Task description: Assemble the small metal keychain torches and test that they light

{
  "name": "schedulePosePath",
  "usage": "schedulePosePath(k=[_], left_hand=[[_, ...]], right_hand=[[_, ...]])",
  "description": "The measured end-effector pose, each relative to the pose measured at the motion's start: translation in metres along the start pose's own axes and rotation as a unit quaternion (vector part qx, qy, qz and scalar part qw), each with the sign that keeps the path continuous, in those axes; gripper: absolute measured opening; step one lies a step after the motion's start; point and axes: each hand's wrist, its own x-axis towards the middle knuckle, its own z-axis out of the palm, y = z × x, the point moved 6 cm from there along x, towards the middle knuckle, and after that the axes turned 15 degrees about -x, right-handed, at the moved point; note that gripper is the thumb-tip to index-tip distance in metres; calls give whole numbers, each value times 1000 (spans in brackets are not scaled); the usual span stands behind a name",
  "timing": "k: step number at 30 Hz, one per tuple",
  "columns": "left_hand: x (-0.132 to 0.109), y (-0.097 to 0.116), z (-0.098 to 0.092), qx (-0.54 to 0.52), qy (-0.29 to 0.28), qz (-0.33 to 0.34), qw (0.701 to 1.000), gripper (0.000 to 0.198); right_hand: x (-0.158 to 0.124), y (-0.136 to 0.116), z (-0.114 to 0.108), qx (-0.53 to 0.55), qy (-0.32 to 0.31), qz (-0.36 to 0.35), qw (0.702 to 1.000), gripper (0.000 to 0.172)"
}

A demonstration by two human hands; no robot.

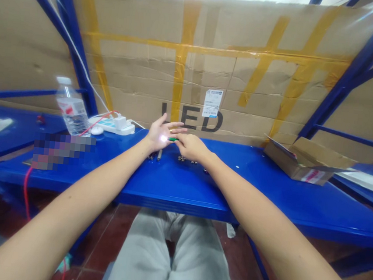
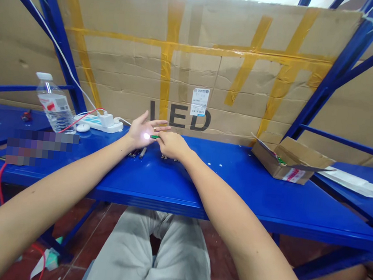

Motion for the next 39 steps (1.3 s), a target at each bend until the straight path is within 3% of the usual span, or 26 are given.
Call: schedulePosePath(k=[13,39], left_hand=[[-3,-1,2,21,7,8,1000,74],[-2,-1,0,9,28,11,1000,75]], right_hand=[[1,1,-1,4,-9,9,1000,38],[0,3,-2,10,33,-2,999,39]])
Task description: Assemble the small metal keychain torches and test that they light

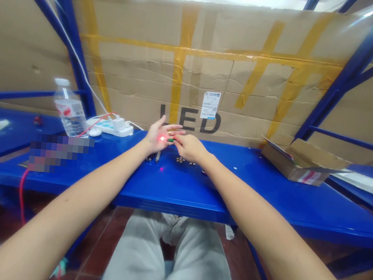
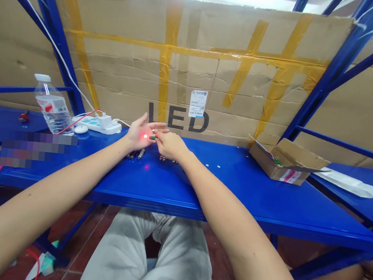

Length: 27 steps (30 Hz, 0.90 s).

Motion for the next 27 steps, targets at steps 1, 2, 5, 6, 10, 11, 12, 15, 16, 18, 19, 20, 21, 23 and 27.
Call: schedulePosePath(k=[1,2,5,6,10,11,12,15,16,18,19,20,21,23,27], left_hand=[[0,0,0,2,1,1,1000,75],[0,0,0,4,0,1,1000,75],[0,0,1,13,-4,3,1000,75],[0,0,0,17,-4,4,1000,76],[0,0,0,35,-1,6,999,77],[0,0,0,37,-2,7,999,77],[0,0,0,38,-3,7,999,77],[-1,0,1,37,-6,11,999,75],[-1,0,1,37,-8,11,999,74],[1,0,1,39,-13,13,999,75],[2,0,1,44,-15,16,999,74],[3,0,0,52,-17,20,998,73],[4,0,-1,66,-15,27,997,68],[6,1,-4,125,0,50,991,52],[9,0,-12,300,32,75,951,24]], right_hand=[[0,0,0,0,-2,1,1000,39],[0,0,0,1,-3,3,1000,39],[-1,1,-1,1,-2,11,1000,40],[-1,1,0,-1,-5,12,1000,40],[-1,1,0,-6,-19,13,1000,38],[-1,0,-1,-5,-17,12,1000,38],[-1,0,-1,-3,-13,12,1000,39],[-1,0,-2,6,-5,12,1000,40],[-1,1,-2,8,-4,12,1000,40],[-1,1,-1,13,-2,11,1000,41],[-1,1,0,17,0,10,1000,41],[-1,2,0,21,0,11,1000,40],[-1,4,1,24,2,15,1000,40],[-1,8,2,29,6,32,999,37],[0,26,8,38,2,78,996,28]])
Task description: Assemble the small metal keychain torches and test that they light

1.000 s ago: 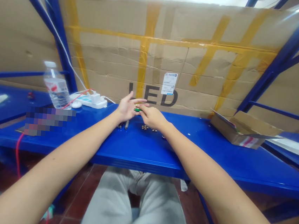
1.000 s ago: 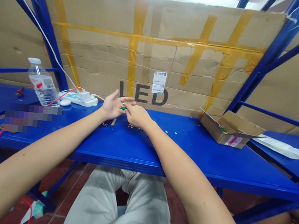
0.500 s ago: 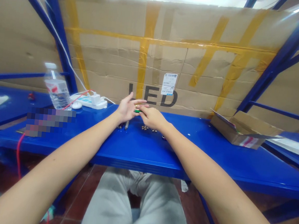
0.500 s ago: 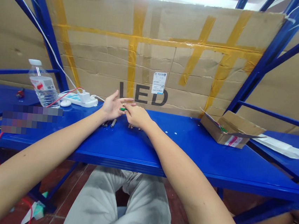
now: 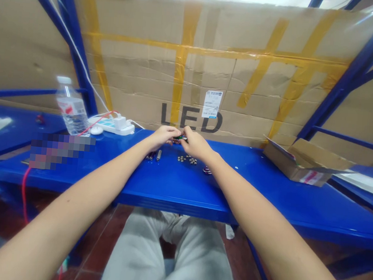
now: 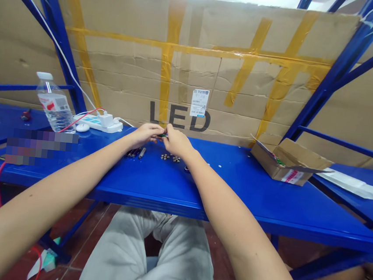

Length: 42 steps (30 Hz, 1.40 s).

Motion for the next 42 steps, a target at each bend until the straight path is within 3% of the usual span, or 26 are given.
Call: schedulePosePath(k=[4,12,17,24,31,35,37,42], left_hand=[[2,-3,-2,86,-27,32,995,15],[12,-11,-4,267,-17,100,958,3],[20,-17,0,339,-34,116,933,5],[28,-25,-1,366,-61,122,921,11],[31,-19,-4,401,-16,162,901,10],[26,-6,-28,360,37,134,923,11],[20,2,-39,359,34,105,927,10],[0,6,-41,370,-109,-42,922,26]], right_hand=[[4,20,7,40,-12,25,999,30],[5,42,26,17,-118,45,992,27],[12,37,30,-54,-123,17,991,25],[16,37,36,-111,-125,29,986,23],[14,52,27,-162,-80,112,977,28],[9,71,15,-124,-77,175,974,28],[5,82,9,-95,-71,198,973,26],[-2,104,3,-28,-57,250,966,26]])
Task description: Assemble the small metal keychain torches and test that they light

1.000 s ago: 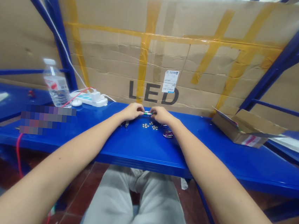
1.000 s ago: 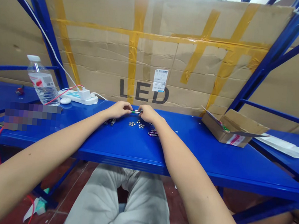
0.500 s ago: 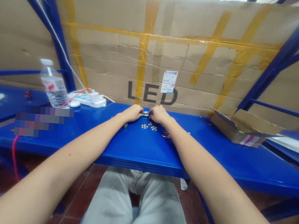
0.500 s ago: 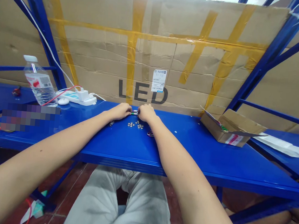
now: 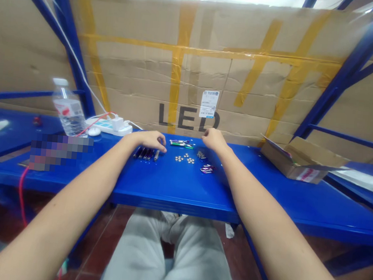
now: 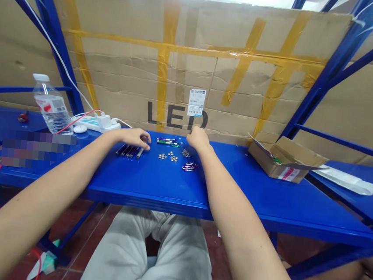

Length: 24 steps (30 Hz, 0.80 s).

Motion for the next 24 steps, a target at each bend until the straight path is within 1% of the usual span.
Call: schedulePosePath(k=[2,5,8,10,11,14,17,19,20,22,23,24], left_hand=[[-6,3,4,35,-52,-35,997,40],[-13,11,8,98,-102,-64,988,64],[-20,17,13,173,-161,-102,966,85],[-23,18,15,209,-181,-123,953,89],[-23,18,15,217,-179,-125,951,89],[-17,20,16,215,-128,-95,964,83],[-8,26,18,210,-47,-21,976,74],[-5,37,20,204,25,52,977,66],[-5,45,22,196,63,94,974,63],[-7,62,29,163,126,179,962,60],[-8,69,33,143,142,217,955,59],[-9,75,39,127,151,251,948,58]], right_hand=[[0,2,0,17,6,6,1000,27],[-1,-1,-1,34,16,4,999,24],[-2,-6,-4,55,32,-4,998,21],[-1,-10,-6,74,45,-11,996,20],[-1,-11,-7,83,50,-13,995,20],[-1,-14,-8,118,55,-20,991,19],[-4,-21,-8,171,38,-40,984,16],[-9,-30,-6,235,-8,-65,970,14],[-12,-35,-4,277,-43,-79,957,13],[-20,-47,2,358,-127,-103,919,13],[-25,-54,3,390,-160,-122,898,14],[-28,-59,4,416,-180,-138,881,16]])
